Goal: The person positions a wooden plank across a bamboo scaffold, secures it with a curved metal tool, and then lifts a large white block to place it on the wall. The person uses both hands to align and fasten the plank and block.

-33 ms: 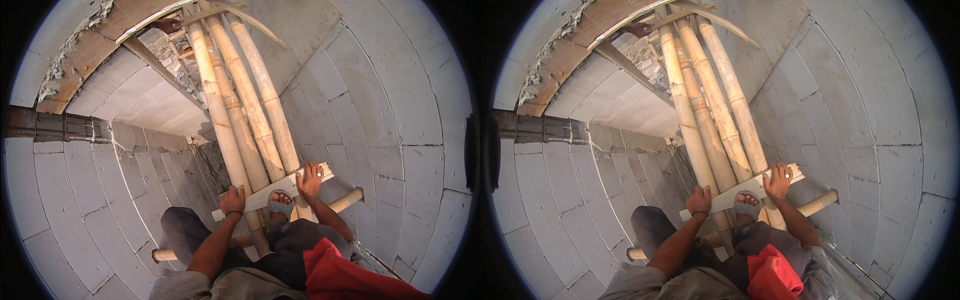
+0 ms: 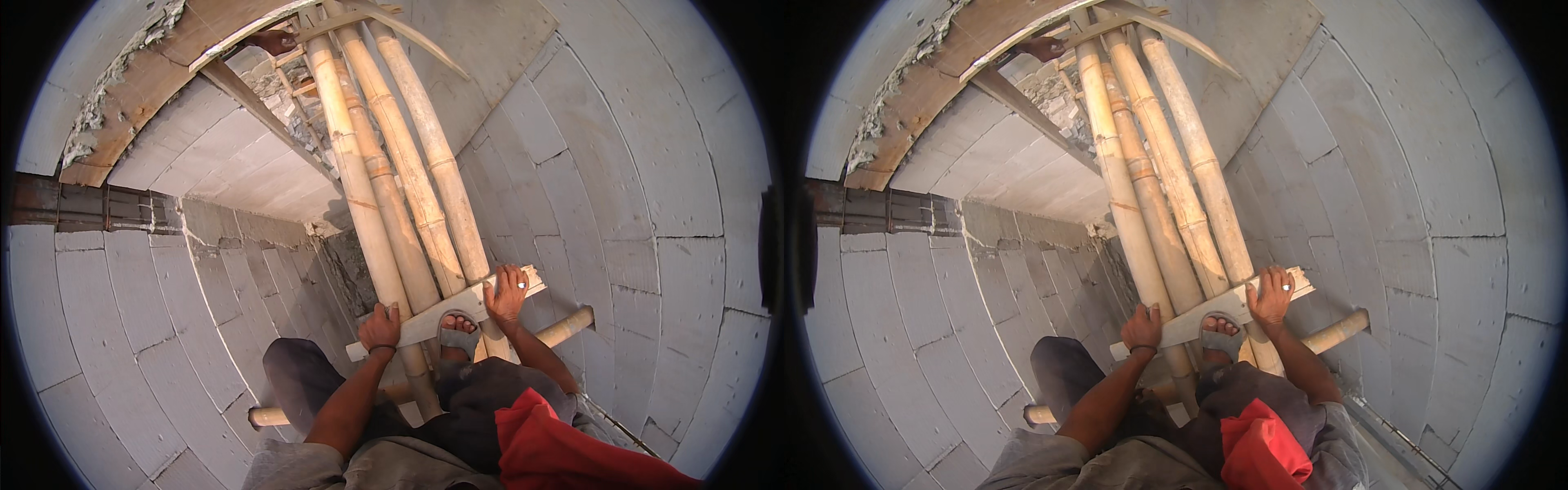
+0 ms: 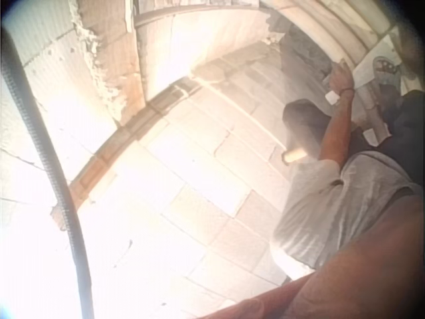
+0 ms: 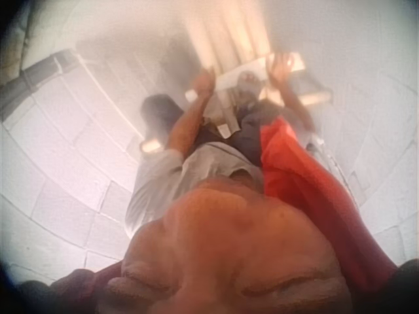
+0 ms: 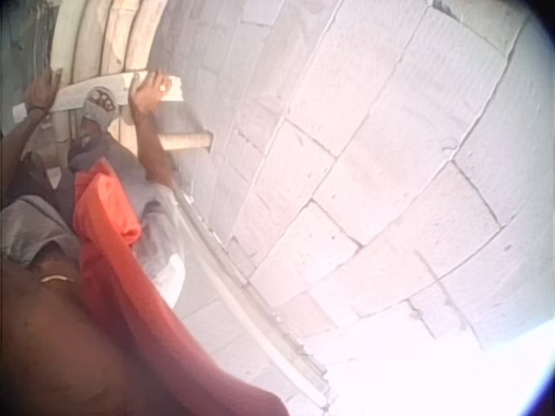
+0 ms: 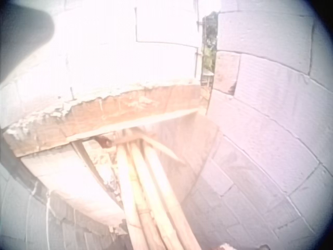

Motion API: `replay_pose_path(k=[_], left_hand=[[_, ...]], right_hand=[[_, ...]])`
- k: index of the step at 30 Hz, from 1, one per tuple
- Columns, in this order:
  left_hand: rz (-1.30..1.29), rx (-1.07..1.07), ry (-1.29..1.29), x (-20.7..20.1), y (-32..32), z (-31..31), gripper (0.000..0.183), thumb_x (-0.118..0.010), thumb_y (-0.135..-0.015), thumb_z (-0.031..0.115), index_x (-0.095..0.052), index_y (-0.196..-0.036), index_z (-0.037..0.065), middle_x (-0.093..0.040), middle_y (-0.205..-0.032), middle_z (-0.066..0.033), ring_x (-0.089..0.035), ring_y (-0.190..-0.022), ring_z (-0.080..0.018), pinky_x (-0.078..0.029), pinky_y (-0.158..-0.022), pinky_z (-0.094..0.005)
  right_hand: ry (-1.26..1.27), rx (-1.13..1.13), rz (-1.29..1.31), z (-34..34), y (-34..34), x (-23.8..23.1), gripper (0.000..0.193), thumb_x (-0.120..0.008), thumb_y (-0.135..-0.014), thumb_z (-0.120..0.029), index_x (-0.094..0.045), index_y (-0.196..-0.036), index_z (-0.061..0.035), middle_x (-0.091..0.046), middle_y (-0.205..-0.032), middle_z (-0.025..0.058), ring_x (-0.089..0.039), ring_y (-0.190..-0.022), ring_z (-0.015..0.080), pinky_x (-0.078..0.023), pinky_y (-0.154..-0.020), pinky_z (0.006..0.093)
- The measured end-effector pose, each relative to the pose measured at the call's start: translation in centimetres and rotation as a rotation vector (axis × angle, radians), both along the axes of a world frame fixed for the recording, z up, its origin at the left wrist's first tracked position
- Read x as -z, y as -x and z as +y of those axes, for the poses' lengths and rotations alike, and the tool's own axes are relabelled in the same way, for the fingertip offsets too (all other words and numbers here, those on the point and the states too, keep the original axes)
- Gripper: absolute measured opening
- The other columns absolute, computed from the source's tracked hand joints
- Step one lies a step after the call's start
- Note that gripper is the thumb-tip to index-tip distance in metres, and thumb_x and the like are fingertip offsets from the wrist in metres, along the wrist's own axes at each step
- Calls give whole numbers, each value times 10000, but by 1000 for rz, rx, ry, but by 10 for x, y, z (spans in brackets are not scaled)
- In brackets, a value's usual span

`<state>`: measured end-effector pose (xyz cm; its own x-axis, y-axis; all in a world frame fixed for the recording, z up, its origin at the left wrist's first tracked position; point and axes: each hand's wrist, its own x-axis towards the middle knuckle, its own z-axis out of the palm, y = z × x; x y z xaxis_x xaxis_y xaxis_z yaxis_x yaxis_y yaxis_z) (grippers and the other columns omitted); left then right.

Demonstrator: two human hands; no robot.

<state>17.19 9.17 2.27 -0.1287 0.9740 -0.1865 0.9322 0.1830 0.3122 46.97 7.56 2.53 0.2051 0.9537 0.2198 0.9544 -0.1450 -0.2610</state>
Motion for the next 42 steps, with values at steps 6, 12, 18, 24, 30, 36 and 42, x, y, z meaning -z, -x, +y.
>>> replay_pose_path(k=[6, 12, 18, 24, 30, 36, 42], left_hand=[[-7, -2, 5, 0, -2, 10, 370, -610, -878, 456, -579, -777, 101, -626, -602, -151, -627, -551, -355, -476, -549, -474], [-4, -3, 16, 2, -1, 9, 368, -615, -874, 455, -580, -779, 101, -629, -609, -148, -631, -560, -357, -476, -550, -473], [1, 2, 24, 1, -2, 9, 360, -625, -867, 449, -579, -780, 102, -637, -625, -152, -634, -568, -359, -476, -552, -473], [-2, 5, 14, 0, -1, 9, 363, -618, -875, 451, -578, -778, 103, -632, -612, -152, -633, -558, -357, -476, -551, -468], [-8, 9, 10, 0, -1, 9, 369, -609, -881, 457, -577, -779, 105, -629, -604, -151, -633, -556, -353, -474, -548, -465], [3, 13, 27, 0, -1, 9, 365, -608, -881, 455, -578, -781, 105, -630, -606, -149, -633, -559, -349, -473, -552, -463], [-8, 12, 21, 1, -1, 9, 356, -611, -879, 449, -581, -790, 106, -635, -618, -145, -632, -563, -349, -472, -560, -464]], right_hand=[[-9, 3, 4, 8, -1, -1, 461, -599, -825, -352, -587, -1147, -23, -557, -1176, 140, -471, -1207, 320, -261, -1069, 527], [12, 7, 11, 7, -1, 1, 466, -603, -826, -354, -587, -1152, -22, -557, -1183, 140, -468, -1212, 323, -260, -1072, 530], [14, 5, 2, 6, -2, 2, 469, -607, -826, -356, -586, -1156, -23, -556, -1189, 141, -468, -1216, 323, -258, -1075, 530], [27, 11, 9, 7, 0, -2, 472, -605, -827, -362, -583, -1161, -28, -556, -1189, 139, -468, -1220, 319, -254, -1078, 530], [22, 11, 10, 7, -1, -1, 476, -601, -826, -365, -581, -1162, -29, -556, -1188, 139, -468, -1220, 317, -246, -1083, 527], [22, 11, 9, 7, -1, -1, 480, -591, -831, -378, -580, -1159, -27, -554, -1178, 138, -468, -1214, 319, -249, -1079, 532], [8, 6, -4, 7, -1, 1, 476, -587, -833, -380, -582, -1154, -28, -554, -1174, 138, -470, -1210, 316, -255, -1075, 529]])
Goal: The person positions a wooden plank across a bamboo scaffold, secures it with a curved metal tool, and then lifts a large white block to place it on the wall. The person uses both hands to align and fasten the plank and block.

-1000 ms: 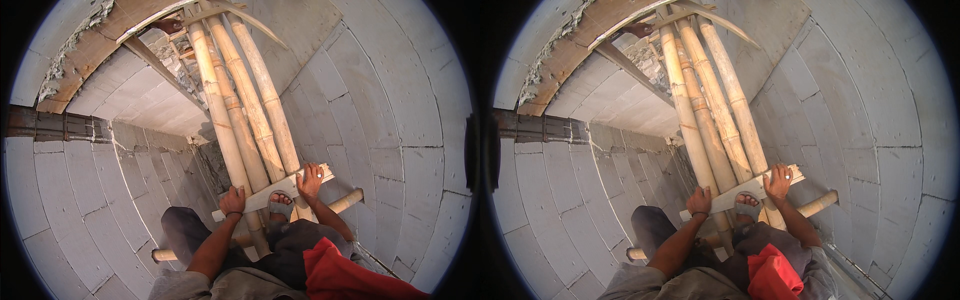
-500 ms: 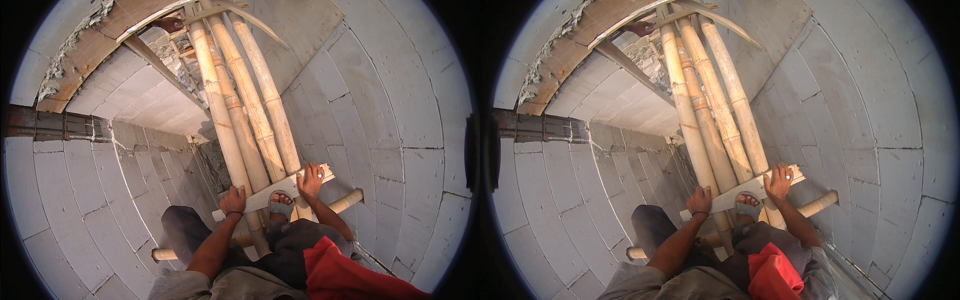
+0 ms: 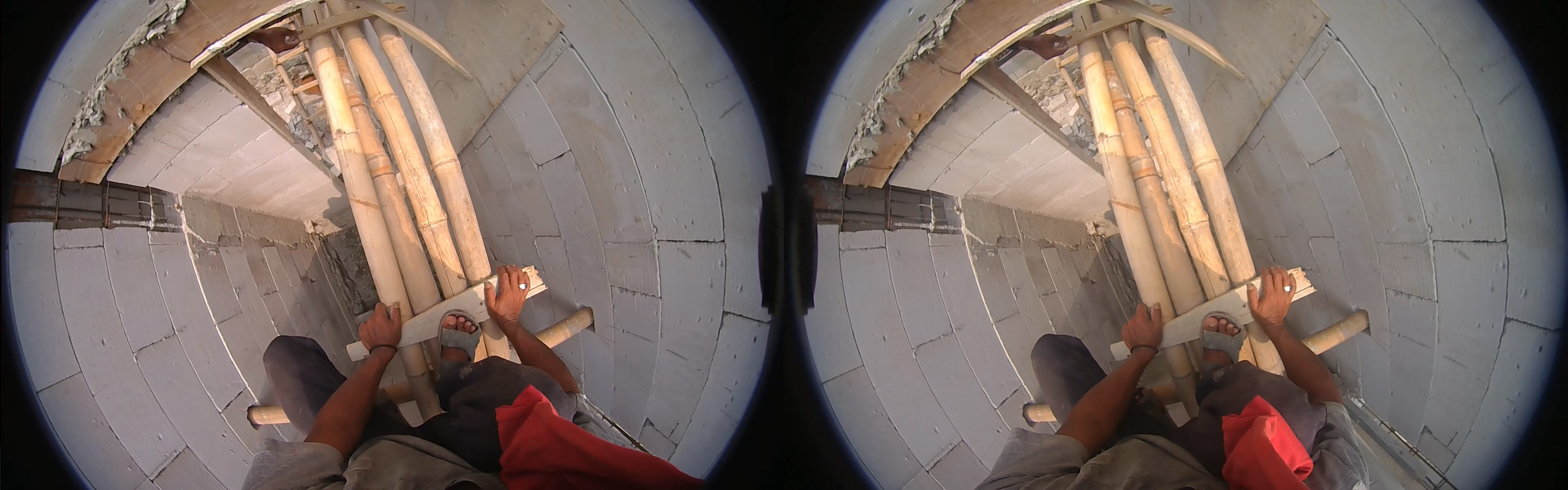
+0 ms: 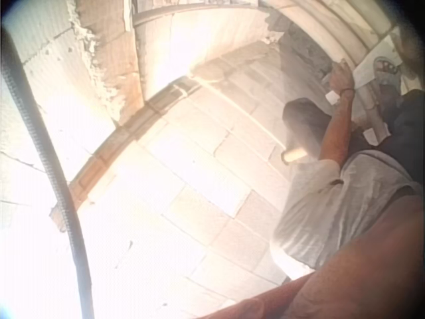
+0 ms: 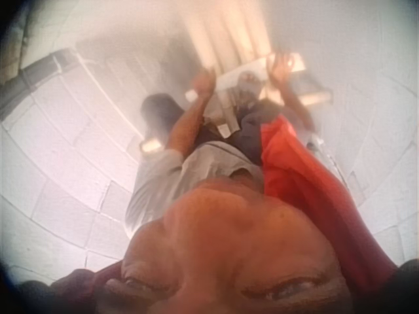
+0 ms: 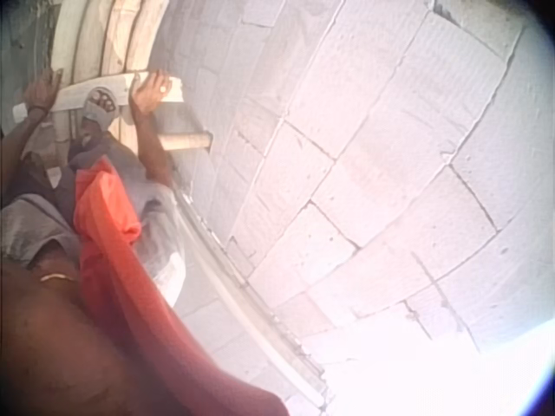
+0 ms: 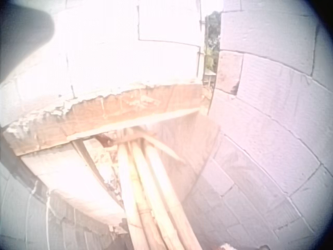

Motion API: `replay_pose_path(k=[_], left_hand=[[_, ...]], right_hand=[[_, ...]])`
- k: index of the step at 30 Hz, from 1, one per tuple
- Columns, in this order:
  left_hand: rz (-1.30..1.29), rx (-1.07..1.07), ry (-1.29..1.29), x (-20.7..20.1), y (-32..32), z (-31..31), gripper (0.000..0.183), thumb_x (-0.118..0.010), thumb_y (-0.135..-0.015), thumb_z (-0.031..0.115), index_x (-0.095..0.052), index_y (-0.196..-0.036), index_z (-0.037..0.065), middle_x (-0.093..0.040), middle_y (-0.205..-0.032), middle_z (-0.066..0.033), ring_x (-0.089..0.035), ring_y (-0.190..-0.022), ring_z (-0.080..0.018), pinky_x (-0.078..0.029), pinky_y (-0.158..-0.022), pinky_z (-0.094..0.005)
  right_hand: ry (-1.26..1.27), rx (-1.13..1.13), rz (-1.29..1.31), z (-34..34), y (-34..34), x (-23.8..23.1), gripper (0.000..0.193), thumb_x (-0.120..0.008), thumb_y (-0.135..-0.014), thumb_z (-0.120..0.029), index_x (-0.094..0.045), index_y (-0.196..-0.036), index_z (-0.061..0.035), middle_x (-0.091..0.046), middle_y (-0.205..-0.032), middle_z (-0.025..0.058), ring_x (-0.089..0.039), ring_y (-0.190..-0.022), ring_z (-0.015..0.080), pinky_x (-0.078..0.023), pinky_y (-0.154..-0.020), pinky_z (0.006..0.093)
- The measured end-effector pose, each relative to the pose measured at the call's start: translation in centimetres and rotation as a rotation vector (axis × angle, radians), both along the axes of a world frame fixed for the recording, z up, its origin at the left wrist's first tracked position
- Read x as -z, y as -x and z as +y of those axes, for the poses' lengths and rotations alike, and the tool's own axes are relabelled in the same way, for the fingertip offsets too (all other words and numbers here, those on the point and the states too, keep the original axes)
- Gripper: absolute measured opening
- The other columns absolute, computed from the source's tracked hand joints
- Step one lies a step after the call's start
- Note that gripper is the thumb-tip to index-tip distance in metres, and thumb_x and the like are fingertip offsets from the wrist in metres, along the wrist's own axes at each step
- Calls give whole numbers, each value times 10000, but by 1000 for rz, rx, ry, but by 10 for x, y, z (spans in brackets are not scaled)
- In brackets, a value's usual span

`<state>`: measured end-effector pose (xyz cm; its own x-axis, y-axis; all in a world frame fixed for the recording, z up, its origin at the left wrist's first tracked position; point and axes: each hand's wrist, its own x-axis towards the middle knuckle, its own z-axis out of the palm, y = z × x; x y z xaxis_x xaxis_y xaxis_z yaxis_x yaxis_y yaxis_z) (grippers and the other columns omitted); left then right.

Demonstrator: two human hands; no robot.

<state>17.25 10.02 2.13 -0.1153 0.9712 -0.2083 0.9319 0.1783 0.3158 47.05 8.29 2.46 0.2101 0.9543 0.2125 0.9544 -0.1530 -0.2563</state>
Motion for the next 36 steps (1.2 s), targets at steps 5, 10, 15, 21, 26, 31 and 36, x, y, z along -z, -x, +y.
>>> replay_pose_path(k=[5, 10, 15, 21, 26, 31, 36], left_hand=[[-6, -4, -3, 0, 0, 0, 357, -614, -877, 449, -581, -786, 106, -637, -625, -144, -631, -565, -349, -472, -561, -463], [-1, -1, 2, -2, -1, 0, 359, -610, -879, 451, -580, -784, 106, -634, -619, -144, -630, -565, -351, -470, -558, -463], [0, -5, 1, 0, 0, 0, 362, -606, -881, 450, -579, -781, 103, -632, -614, -146, -630, -562, -351, -469, -557, -463], [7, -4, -7, -1, -1, 1, 360, -609, -879, 445, -579, -773, 102, -627, -601, -149, -627, -548, -352, -469, -552, -464], [7, 0, -14, -1, -1, 0, 355, -615, -875, 441, -582, -771, 104, -624, -591, -148, -625, -535, -349, -473, -546, -464], [5, 2, -30, -3, -1, 1, 351, -624, -871, 438, -582, -768, 104, -623, -589, -146, -623, -530, -345, -475, -538, -460], [2, 1, -36, -3, -1, 1, 346, -629, -869, 433, -580, -768, 105, -621, -587, -144, -626, -535, -344, -474, -533, -456]], right_hand=[[-3, -2, 1, 0, 0, 0, 478, -591, -834, -381, -582, -1154, -26, -553, -1171, 143, -473, -1201, 316, -264, -1067, 526], [-9, -2, -15, -1, -1, 3, 479, -591, -837, -382, -582, -1155, -24, -554, -1171, 144, -473, -1199, 317, -266, -1064, 525], [-12, -7, -15, -1, -1, 3, 480, -587, -843, -384, -580, -1158, -21, -552, -1177, 147, -472, -1201, 320, -266, -1063, 528], [13, -2, 0, -1, -1, 2, 479, -587, -840, -385, -582, -1154, -23, -554, -1180, 147, -472, -1205, 319, -259, -1070, 530], [12, 0, 7, -1, -1, 0, 477, -596, -830, -370, -580, -1156, -22, -554, -1182, 147, -470, -1211, 321, -254, -1074, 530], [5, -2, 10, -1, -1, 2, 481, -599, -827, -364, -579, -1163, -21, -554, -1184, 147, -469, -1213, 320, -251, -1076, 529], [4, -3, 9, -1, -1, 1, 482, -602, -824, -361, -579, -1166, -21, -554, -1184, 147, -469, -1212, 320, -250, -1077, 529]])
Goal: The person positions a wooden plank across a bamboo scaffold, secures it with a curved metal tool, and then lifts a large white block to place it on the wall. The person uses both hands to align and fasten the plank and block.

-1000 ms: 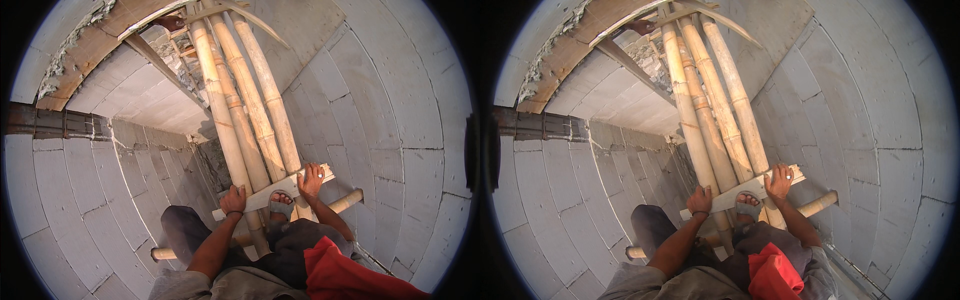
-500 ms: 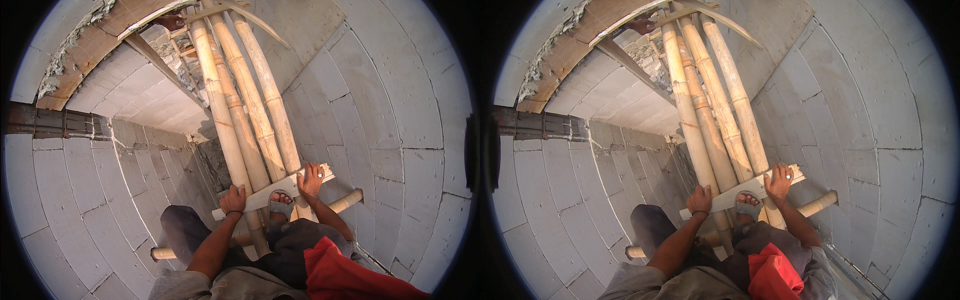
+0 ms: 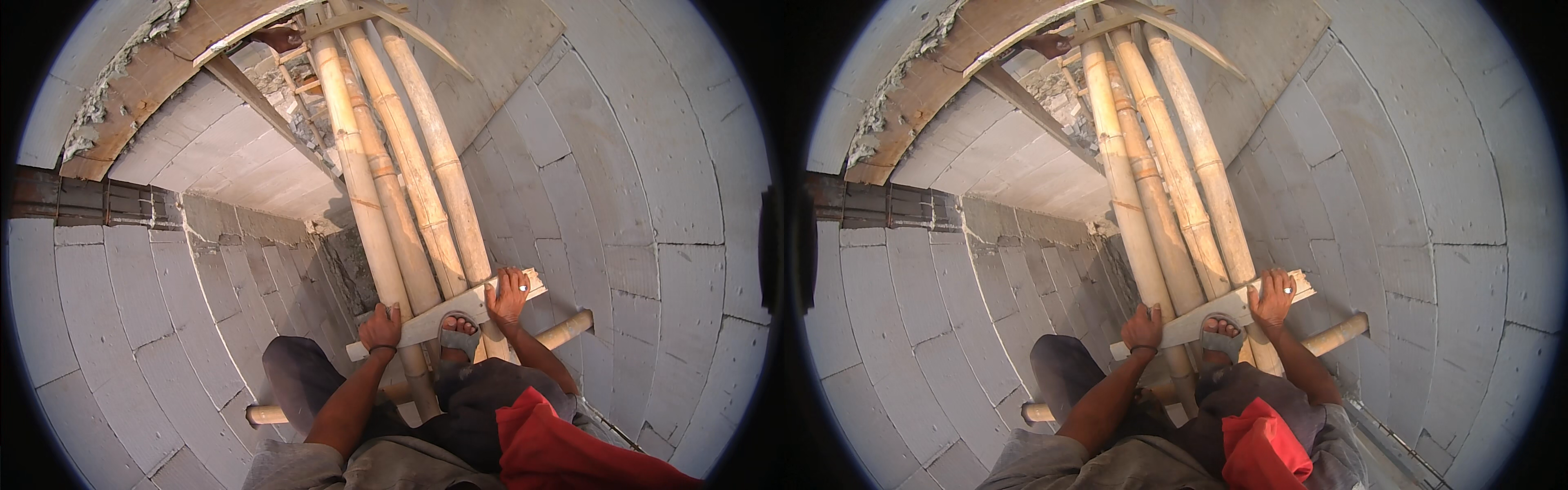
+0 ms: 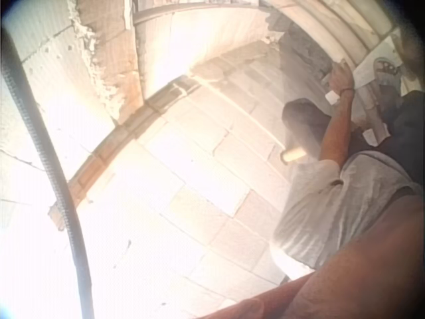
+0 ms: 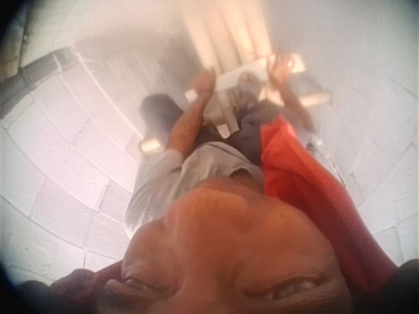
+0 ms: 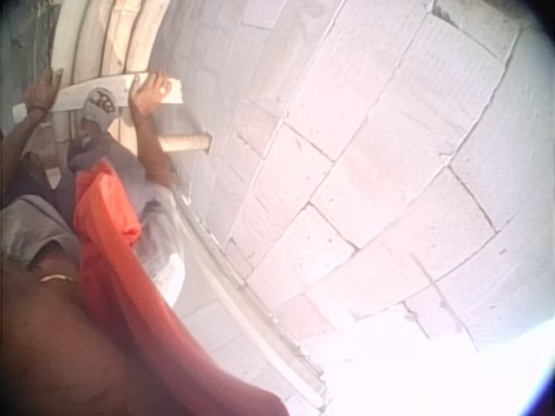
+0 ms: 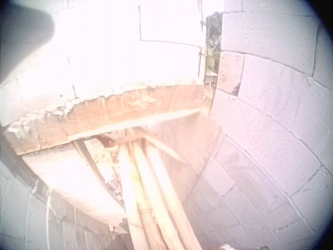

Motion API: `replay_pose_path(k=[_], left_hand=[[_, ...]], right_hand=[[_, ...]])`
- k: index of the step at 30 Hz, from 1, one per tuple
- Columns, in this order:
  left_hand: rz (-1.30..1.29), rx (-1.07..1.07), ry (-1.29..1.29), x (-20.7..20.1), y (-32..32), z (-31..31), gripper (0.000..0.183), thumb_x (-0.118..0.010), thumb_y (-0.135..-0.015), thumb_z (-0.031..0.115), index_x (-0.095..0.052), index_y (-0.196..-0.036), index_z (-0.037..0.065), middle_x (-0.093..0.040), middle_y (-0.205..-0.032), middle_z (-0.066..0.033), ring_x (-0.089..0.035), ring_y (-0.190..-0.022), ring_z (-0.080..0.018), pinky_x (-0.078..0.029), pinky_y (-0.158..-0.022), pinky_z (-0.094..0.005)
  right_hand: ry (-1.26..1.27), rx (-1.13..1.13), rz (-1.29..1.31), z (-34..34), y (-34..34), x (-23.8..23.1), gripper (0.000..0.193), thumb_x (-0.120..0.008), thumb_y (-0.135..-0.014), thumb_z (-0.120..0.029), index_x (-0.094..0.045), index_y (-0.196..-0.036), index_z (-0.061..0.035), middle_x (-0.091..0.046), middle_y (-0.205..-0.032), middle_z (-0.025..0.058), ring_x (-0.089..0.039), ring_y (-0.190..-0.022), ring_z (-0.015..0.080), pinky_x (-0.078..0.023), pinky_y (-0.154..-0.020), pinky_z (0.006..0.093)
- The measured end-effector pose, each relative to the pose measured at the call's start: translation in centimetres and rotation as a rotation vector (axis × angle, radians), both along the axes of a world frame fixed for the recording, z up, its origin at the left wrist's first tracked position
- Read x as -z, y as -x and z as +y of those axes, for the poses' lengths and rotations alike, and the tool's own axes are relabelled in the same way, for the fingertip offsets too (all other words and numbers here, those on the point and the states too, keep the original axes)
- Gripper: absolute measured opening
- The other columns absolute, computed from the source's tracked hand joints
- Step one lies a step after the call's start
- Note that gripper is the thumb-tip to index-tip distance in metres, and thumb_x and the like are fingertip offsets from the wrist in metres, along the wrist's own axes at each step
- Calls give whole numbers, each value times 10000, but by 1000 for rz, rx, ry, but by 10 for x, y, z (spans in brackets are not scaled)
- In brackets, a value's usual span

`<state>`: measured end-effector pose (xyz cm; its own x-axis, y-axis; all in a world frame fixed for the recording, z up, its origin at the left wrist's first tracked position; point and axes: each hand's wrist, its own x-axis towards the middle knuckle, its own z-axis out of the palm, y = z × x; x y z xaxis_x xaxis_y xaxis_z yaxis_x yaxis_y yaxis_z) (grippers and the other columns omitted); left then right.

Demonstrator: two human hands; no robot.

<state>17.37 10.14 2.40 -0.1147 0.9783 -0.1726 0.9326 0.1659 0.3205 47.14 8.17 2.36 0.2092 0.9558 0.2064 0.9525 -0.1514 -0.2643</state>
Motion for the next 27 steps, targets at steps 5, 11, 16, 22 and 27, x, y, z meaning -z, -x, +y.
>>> replay_pose_path(k=[5, 11, 16, 22, 27], left_hand=[[9, 0, 19, 1, 1, -1, 351, -625, -869, 438, -580, -776, 103, -625, -594, -148, -628, -540, -347, -475, -542, -460], [10, -7, 25, 2, 0, -1, 359, -618, -872, 446, -581, -781, 101, -628, -599, -154, -628, -544, -352, -473, -554, -469], [16, -4, 28, 1, 0, -1, 361, -610, -879, 450, -583, -783, 103, -629, -599, -153, -628, -546, -350, -470, -551, -468], [1, -8, 32, 2, 1, -1, 360, -612, -878, 447, -585, -781, 101, -630, -604, -151, -629, -550, -351, -470, -554, -468], [-1, -4, 19, 3, 1, -1, 355, -616, -873, 441, -584, -779, 100, -633, -612, -149, -626, -548, -352, -470, -553, -466]], right_hand=[[6, -3, -2, 0, 0, 0, 482, -598, -833, -371, -579, -1167, -24, -553, -1180, 147, -470, -1209, 319, -251, -1075, 528], [8, 1, 6, 0, 0, 0, 485, -596, -837, -380, -580, -1167, -25, -552, -1180, 146, -472, -1207, 316, -251, -1074, 531], [11, 3, -7, 0, 0, -1, 482, -599, -832, -371, -581, -1167, -25, -556, -1177, 146, -474, -1208, 315, -251, -1076, 529], [-1, -1, -5, 0, 0, -1, 478, -608, -824, -358, -582, -1166, -25, -557, -1174, 147, -474, -1208, 314, -250, -1078, 527], [6, 0, 2, -1, 0, -1, 477, -616, -817, -353, -583, -1163, -25, -554, -1178, 147, -472, -1210, 315, -252, -1078, 528]])
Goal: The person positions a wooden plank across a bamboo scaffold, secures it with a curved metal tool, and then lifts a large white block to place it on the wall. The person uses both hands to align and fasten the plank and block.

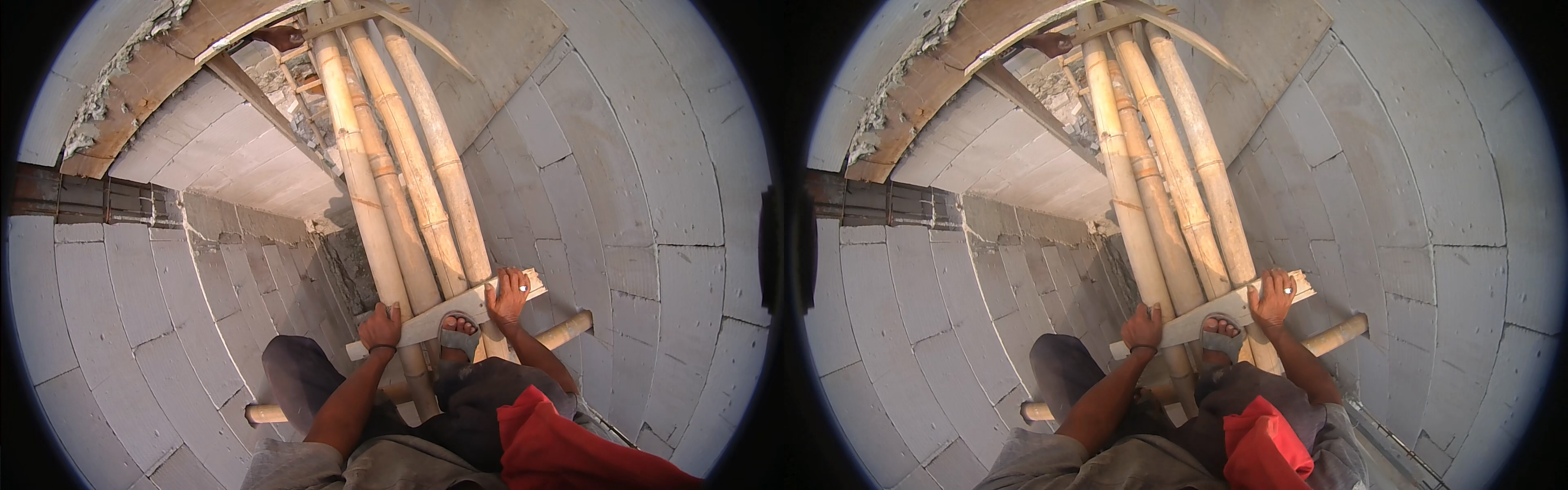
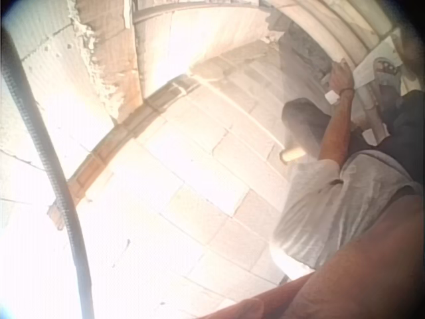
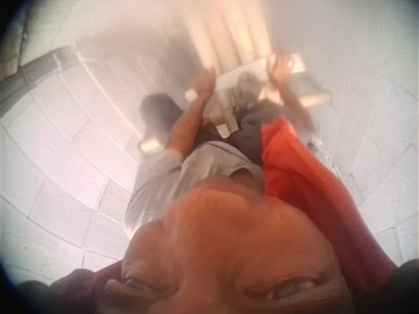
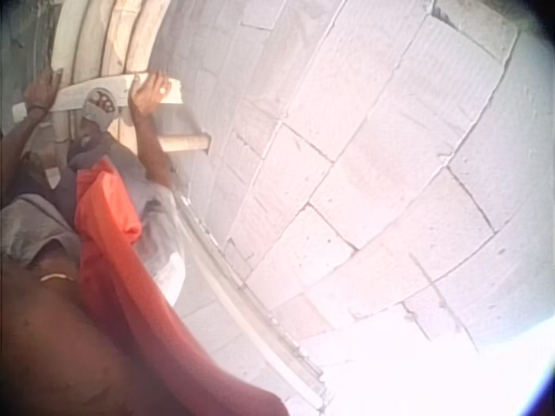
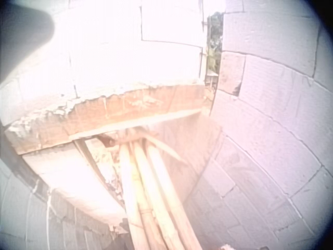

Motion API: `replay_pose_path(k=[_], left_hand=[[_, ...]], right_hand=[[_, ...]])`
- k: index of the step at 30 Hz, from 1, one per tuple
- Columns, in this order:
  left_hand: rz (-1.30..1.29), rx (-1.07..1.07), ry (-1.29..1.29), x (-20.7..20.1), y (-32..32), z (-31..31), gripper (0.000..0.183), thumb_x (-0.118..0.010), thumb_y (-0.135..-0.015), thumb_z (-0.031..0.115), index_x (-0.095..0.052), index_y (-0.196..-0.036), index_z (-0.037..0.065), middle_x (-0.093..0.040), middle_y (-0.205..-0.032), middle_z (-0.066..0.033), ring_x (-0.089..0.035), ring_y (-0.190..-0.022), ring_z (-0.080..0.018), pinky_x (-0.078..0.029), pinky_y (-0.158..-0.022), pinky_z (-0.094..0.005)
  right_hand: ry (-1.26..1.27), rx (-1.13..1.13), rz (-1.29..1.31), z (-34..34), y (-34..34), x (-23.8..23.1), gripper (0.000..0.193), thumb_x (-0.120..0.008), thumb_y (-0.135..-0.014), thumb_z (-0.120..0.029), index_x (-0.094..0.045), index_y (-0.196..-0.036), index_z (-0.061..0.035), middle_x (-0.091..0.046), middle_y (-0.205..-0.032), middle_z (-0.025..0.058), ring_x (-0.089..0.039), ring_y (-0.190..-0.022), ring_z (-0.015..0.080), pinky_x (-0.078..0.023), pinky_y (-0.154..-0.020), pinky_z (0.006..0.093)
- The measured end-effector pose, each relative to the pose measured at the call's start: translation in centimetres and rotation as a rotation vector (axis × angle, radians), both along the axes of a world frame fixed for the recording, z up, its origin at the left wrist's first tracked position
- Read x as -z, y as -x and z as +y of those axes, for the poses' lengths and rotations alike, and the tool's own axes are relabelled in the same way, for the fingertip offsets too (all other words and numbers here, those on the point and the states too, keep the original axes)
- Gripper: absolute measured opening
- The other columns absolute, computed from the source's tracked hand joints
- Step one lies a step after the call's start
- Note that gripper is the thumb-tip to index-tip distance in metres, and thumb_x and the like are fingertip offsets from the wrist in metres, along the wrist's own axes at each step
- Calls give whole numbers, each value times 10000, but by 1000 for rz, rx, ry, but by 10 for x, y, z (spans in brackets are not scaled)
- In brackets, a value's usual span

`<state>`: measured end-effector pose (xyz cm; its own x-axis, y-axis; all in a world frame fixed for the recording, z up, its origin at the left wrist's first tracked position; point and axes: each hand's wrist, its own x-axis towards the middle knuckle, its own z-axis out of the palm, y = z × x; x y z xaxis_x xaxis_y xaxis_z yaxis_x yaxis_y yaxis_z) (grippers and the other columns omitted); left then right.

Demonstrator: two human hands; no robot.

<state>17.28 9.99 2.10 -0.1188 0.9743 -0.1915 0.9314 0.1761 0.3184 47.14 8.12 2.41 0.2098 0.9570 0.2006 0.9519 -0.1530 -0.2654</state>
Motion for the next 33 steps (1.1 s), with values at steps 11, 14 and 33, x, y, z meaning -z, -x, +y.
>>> replay_pose_path(k=[11, 14, 33], left_hand=[[-11, 3, -18, 2, 2, 0, 346, -623, -867, 437, -576, -774, 108, -637, -614, -152, -628, -546, -349, -473, -552, -463], [-14, 1, -8, 0, 1, 1, 341, -624, -866, 433, -575, -778, 107, -640, -619, -152, -631, -552, -348, -478, -556, -463], [-17, -7, 25, 0, 12, 1, 365, -609, -880, 442, -571, -763, 99, -644, -626, -152, -639, -570, -351, -482, -556, -462]], right_hand=[[12, 4, 2, 0, 1, 1, 491, -620, -813, -353, -581, -1179, -28, -546, -1189, 147, -462, -1223, 314, -244, -1085, 526], [14, 5, 9, 1, 1, 0, 489, -620, -814, -351, -581, -1180, -29, -545, -1190, 146, -459, -1226, 313, -243, -1086, 529], [17, -2, -5, 2, 11, 3, 491, -601, -829, -373, -580, -1173, -24, -545, -1178, 146, -463, -1217, 315, -244, -1085, 532]])
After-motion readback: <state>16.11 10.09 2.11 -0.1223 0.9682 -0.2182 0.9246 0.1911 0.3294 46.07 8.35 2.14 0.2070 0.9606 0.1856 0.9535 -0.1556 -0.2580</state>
